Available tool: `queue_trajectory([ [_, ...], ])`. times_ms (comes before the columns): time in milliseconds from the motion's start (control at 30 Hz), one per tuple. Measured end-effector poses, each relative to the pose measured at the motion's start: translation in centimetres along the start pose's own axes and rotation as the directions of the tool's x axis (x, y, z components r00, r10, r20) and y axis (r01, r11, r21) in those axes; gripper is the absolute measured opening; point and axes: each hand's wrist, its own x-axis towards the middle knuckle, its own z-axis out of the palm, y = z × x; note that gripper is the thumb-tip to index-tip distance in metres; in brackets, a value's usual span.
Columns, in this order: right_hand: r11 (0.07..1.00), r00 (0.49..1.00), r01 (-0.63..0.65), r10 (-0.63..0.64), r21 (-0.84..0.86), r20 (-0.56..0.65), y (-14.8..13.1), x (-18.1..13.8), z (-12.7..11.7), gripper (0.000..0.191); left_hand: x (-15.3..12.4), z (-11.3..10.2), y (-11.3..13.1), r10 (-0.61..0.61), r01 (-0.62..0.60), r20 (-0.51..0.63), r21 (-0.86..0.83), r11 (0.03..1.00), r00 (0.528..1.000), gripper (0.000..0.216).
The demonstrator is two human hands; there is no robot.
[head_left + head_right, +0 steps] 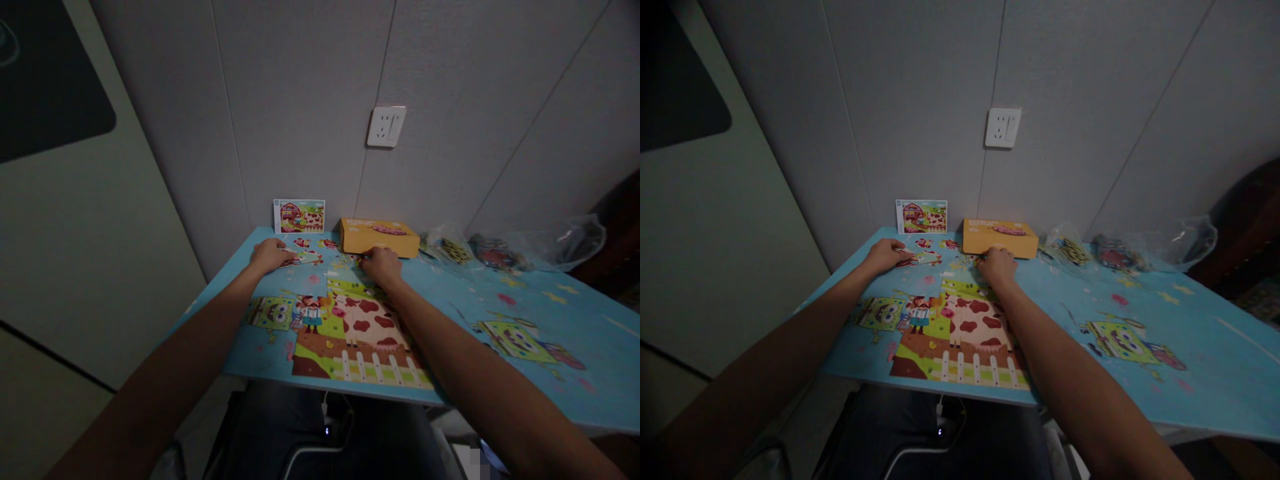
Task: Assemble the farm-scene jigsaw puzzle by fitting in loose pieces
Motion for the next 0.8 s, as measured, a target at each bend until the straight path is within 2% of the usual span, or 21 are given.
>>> queue_trajectory([
  [100, 0.979, 0.988, 0.153, -0.149, 0.137, -0.036, -0.6, -0.1, -0.2, 0.030, -0.1, -0.3, 0.3, 0.125, -0.148, -0.144, -0.166, 0.975, 0.982, 0.051],
  [200, 0.836, 0.928, 0.342, -0.372, 0.430, -0.013, -1.7, -0.9, -0.2, 0.034, -1.6, -0.2, 1.6, 0.356, -0.412, -0.272, -0.182, 0.893, 0.894, 0.055],
  [267, 0.698, 0.867, 0.379, -0.497, 0.607, 0.029, -2.7, -1.8, 0.2, 0.038, -3.0, 0.1, 2.7, 0.531, -0.571, -0.234, -0.159, 0.805, 0.814, 0.062],
  [333, 0.621, 0.833, 0.369, -0.551, 0.692, 0.050, -3.4, -2.4, 0.7, 0.037, -4.0, 0.4, 3.5, 0.656, -0.673, -0.150, -0.160, 0.722, 0.740, 0.069],
  [400, 0.612, 0.840, 0.356, -0.541, 0.706, 0.044, -3.7, -2.6, 1.2, 0.034, -4.1, 0.4, 3.8, 0.733, -0.738, -0.099, -0.161, 0.655, 0.673, 0.075],
  [433, 0.627, 0.860, 0.351, -0.510, 0.695, 0.026, -3.7, -2.5, 1.3, 0.032, -3.8, 0.3, 3.6, 0.747, -0.752, -0.098, -0.149, 0.642, 0.657, 0.076],
  [467, 0.656, 0.883, 0.347, -0.470, 0.670, 0.004, -3.4, -2.3, 1.4, 0.030, -3.2, 0.2, 3.2, 0.742, -0.749, -0.110, -0.127, 0.650, 0.662, 0.075],
  [500, 0.701, 0.907, 0.341, -0.421, 0.626, -0.022, -3.1, -2.0, 1.3, 0.028, -2.5, -0.1, 2.7, 0.700, -0.715, -0.154, -0.089, 0.693, 0.697, 0.070],
  [533, 0.764, 0.929, 0.332, -0.367, 0.553, -0.050, -2.7, -1.6, 1.2, 0.027, -1.7, -0.4, 1.9, 0.628, -0.646, -0.194, -0.043, 0.762, 0.753, 0.060],
  [600, 0.873, 0.956, 0.289, -0.287, 0.393, -0.065, -1.8, -0.9, 1.0, 0.024, 0.1, -1.1, 0.1, 0.325, -0.345, -0.320, -0.007, 0.939, 0.890, 0.038],
  [633, 0.907, 0.966, 0.259, -0.253, 0.332, -0.060, -1.4, -0.5, 0.8, 0.023, 0.8, -1.4, -0.9, 0.155, -0.169, -0.330, -0.017, 0.985, 0.931, 0.033],
  [667, 0.932, 0.974, 0.227, -0.222, 0.284, -0.048, -1.1, -0.3, 0.7, 0.023, 1.5, -1.7, -1.8, 0.025, -0.033, -0.296, -0.025, 0.999, 0.955, 0.033],
  [700, 0.948, 0.980, 0.200, -0.197, 0.249, -0.038, -0.8, 0.0, 0.7, 0.023, 1.9, -1.9, -2.6, -0.021, 0.014, -0.277, -0.027, 1.000, 0.961, 0.034],
  [767, 0.965, 0.987, 0.162, -0.161, 0.205, -0.022, -0.6, 0.2, 0.6, 0.024, 2.4, -2.0, -3.6, -0.052, 0.046, -0.227, -0.035, 0.998, 0.973, 0.037],
  [800, 0.969, 0.988, 0.155, -0.155, 0.193, -0.018, -0.6, 0.2, 0.6, 0.024, 2.3, -2.0, -3.8, -0.018, 0.012, -0.178, -0.036, 0.999, 0.984, 0.041],
])
